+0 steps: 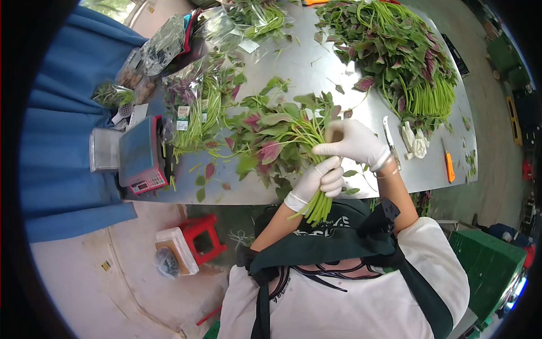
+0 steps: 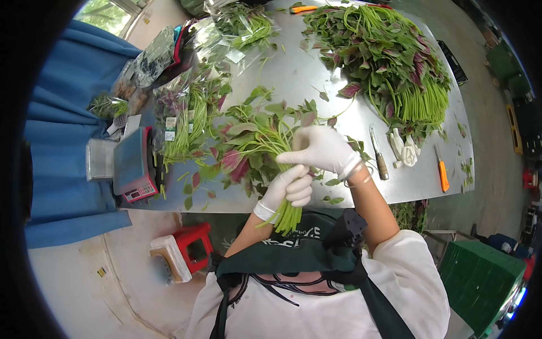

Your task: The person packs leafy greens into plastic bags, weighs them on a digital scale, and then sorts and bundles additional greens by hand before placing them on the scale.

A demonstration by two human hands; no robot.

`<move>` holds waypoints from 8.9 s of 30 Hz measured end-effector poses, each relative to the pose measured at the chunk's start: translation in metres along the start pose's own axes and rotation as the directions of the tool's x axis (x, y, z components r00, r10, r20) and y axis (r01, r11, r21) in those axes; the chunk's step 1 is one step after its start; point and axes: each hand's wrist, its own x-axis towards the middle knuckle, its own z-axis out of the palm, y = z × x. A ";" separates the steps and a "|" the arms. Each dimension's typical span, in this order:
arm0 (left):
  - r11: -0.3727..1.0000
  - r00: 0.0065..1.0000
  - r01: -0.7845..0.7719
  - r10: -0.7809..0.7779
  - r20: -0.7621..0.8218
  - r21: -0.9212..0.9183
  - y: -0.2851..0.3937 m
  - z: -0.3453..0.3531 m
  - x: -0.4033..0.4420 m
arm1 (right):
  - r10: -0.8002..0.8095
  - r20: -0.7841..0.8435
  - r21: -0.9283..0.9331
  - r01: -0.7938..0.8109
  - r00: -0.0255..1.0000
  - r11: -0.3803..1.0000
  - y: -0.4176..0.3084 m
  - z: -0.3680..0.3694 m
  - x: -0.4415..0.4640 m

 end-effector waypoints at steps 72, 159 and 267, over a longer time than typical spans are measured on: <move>0.976 0.987 -0.046 0.078 -0.142 0.215 0.004 0.006 -0.006 | -0.103 -0.827 -0.092 0.047 0.553 0.995 0.076 -0.078 -0.030; 0.724 0.700 -0.689 0.680 -0.219 0.047 0.104 0.051 -0.047 | -0.920 0.107 0.820 -0.556 0.378 -0.133 0.110 -0.033 0.008; -0.746 0.406 -0.148 0.552 0.728 0.649 0.025 0.013 -0.046 | -0.022 -0.025 0.975 0.029 0.999 0.220 -0.017 0.075 -0.001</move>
